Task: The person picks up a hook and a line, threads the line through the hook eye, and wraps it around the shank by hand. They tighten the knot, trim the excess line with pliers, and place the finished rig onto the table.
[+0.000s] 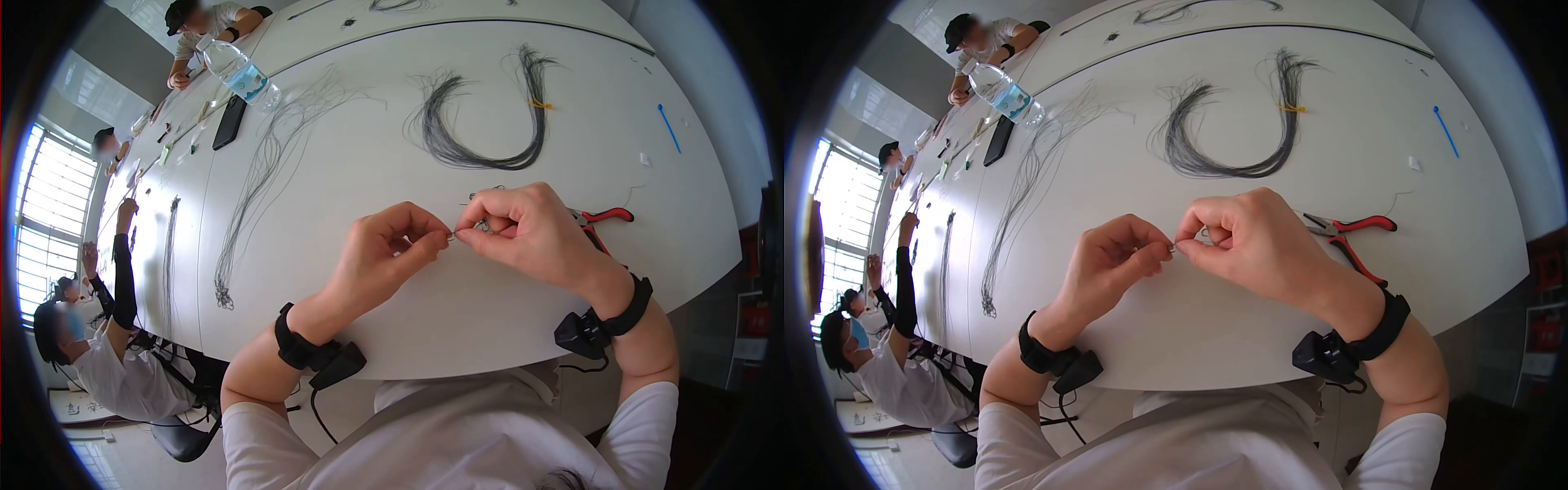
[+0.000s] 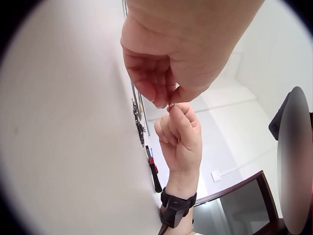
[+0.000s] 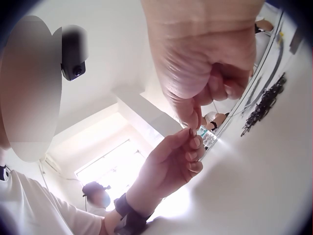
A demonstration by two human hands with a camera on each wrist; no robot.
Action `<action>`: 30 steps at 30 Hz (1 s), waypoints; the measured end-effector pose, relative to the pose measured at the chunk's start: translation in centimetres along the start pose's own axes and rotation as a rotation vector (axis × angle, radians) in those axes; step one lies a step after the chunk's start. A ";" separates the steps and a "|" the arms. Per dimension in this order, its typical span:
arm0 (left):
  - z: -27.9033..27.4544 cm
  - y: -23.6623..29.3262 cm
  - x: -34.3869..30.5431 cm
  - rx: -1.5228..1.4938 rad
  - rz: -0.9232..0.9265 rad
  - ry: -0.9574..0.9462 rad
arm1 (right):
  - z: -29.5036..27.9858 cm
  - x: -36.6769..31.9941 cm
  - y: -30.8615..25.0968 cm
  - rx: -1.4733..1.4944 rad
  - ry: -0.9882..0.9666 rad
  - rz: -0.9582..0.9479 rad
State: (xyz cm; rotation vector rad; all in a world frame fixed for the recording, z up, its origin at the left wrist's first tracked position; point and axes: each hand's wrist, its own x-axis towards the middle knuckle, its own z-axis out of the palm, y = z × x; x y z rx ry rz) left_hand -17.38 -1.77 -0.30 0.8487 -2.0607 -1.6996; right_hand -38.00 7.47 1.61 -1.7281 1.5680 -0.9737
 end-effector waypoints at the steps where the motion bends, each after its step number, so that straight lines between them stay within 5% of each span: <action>1: 0.0 0.0 0.0 -0.047 -0.006 0.001 | -0.1 0.0 0.0 0.012 0.001 0.011; 6: 0.3 -0.3 0.1 -0.124 0.052 0.057 | 0.0 0.0 0.0 0.018 0.019 0.002; 14: 0.3 -0.2 0.1 0.169 0.196 0.099 | 0.1 0.0 -0.1 -0.015 0.021 -0.013; 30: 0.2 -0.4 0.0 -0.061 0.047 0.066 | -0.1 0.0 -0.3 -0.012 -0.044 -0.014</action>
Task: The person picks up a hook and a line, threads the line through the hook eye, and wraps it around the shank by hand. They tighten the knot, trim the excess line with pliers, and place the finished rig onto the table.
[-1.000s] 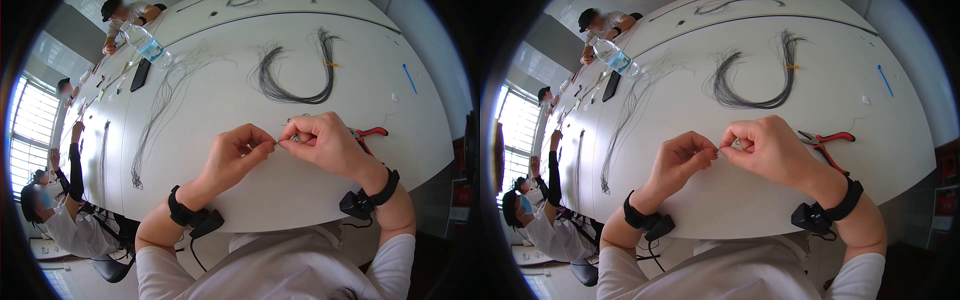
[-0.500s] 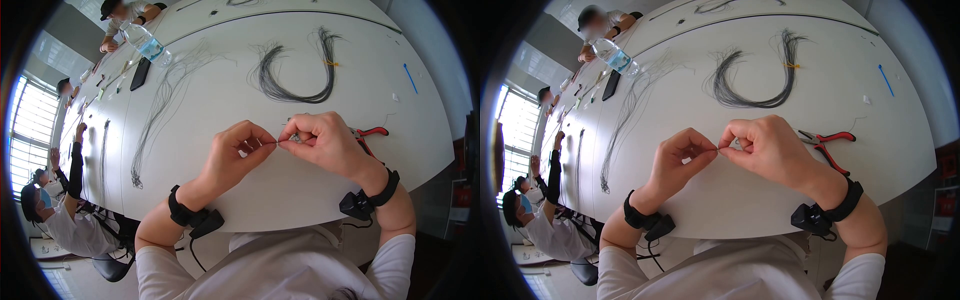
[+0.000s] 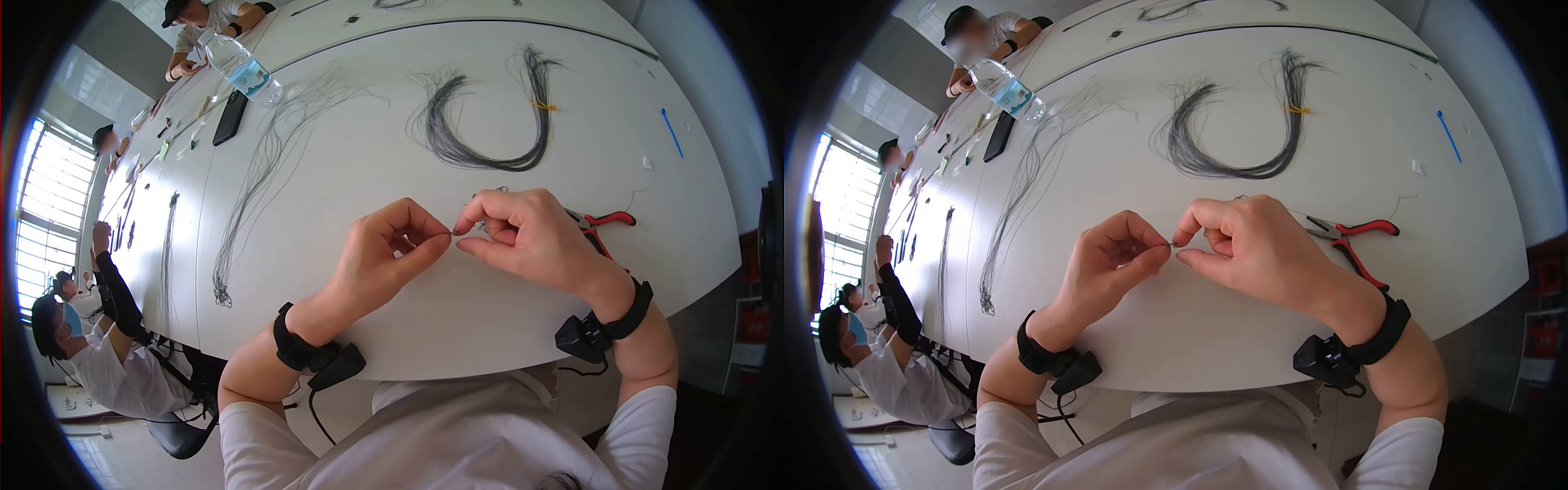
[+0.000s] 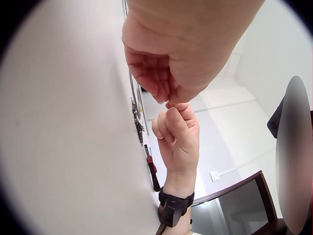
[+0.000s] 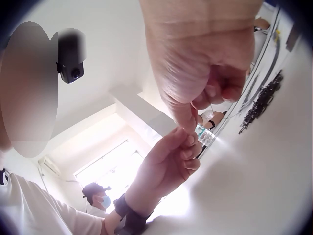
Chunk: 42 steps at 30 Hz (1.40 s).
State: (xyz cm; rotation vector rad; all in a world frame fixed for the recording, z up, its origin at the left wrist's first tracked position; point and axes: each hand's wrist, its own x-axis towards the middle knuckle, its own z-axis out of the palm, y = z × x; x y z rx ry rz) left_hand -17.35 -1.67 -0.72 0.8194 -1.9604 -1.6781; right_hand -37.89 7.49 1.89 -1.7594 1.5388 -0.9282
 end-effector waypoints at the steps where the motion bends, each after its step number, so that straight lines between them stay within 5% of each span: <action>1: 0.0 0.0 0.0 0.036 0.024 0.008 | 0.0 0.0 0.1 -0.001 0.002 0.000; 30: 0.0 0.3 0.1 0.229 0.212 0.010 | 0.4 0.0 0.4 -0.038 0.038 -0.048; 42: -0.3 0.7 0.0 -0.207 -0.119 -0.056 | 0.5 0.1 0.3 0.005 0.084 -0.049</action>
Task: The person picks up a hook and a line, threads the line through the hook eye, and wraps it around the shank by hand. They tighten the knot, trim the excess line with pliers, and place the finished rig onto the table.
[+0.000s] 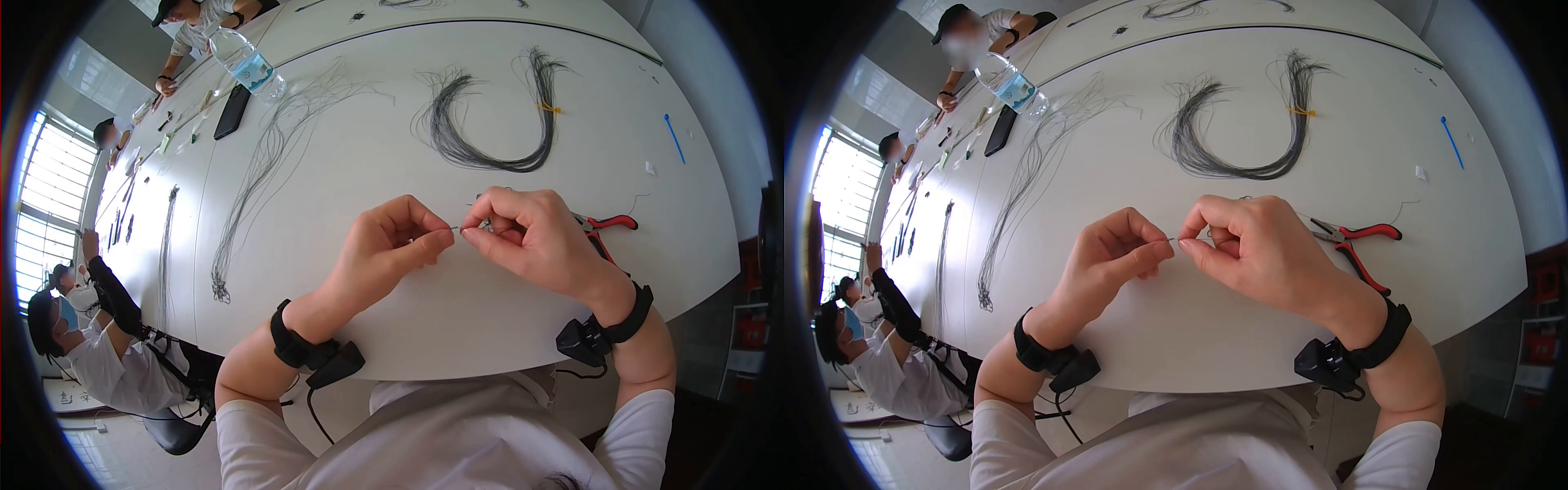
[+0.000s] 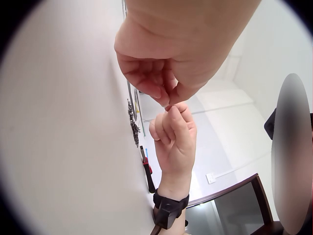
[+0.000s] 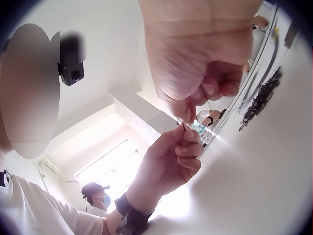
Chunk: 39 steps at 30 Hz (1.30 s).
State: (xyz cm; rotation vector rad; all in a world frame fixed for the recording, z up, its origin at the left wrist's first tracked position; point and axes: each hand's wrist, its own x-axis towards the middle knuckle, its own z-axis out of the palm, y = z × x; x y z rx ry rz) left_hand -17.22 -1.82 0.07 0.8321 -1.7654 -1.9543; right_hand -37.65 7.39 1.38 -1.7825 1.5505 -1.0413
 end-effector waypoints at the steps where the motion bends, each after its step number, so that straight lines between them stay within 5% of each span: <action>1: 0.0 0.1 0.0 -0.016 -0.016 -0.004 | 0.0 0.0 0.0 0.007 0.003 0.002; 14: -0.1 0.6 0.0 -0.124 -0.200 -0.094 | -0.1 -0.3 -0.3 -0.079 0.023 -0.032; 39: -0.2 0.6 -0.1 -0.135 -0.234 -0.107 | 0.6 -0.3 0.3 -0.134 0.094 -0.157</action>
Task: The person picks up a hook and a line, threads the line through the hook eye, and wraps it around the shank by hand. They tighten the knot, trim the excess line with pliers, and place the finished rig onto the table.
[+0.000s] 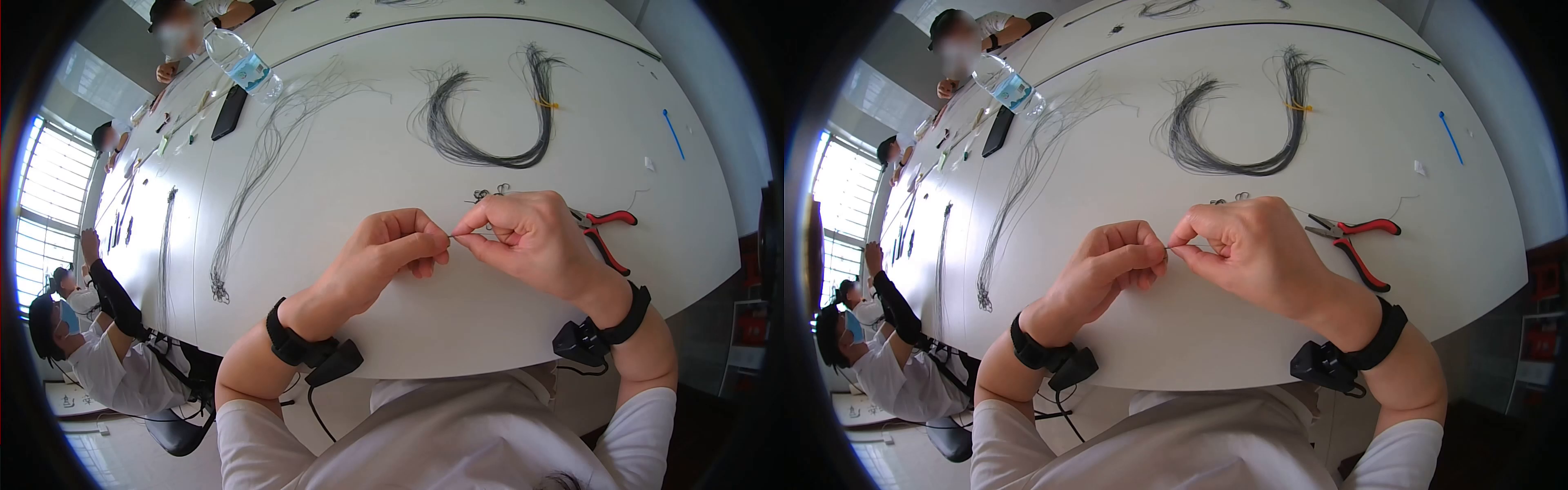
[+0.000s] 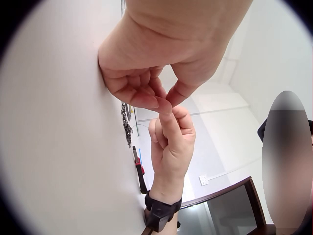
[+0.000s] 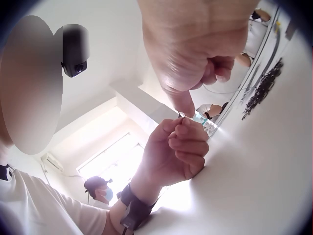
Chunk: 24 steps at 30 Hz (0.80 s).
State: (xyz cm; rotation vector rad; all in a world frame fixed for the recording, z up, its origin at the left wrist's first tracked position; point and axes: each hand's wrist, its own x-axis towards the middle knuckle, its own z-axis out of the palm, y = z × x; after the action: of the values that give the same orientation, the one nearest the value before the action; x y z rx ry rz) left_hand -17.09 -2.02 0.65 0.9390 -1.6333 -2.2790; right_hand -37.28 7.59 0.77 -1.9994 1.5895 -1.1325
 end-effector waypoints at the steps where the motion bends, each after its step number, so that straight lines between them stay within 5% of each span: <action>1: 0.1 0.1 0.0 0.003 -0.005 0.002 | 0.0 0.0 0.0 -0.006 -0.008 0.011; 24: 0.3 0.2 -0.1 0.006 -0.006 0.014 | 0.0 0.0 0.0 0.027 -0.022 0.067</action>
State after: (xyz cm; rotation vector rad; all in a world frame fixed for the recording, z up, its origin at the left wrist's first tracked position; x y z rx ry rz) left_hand -17.25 -1.86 0.93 0.9601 -1.6343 -2.2682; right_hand -37.24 7.59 0.76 -1.9195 1.6093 -1.0979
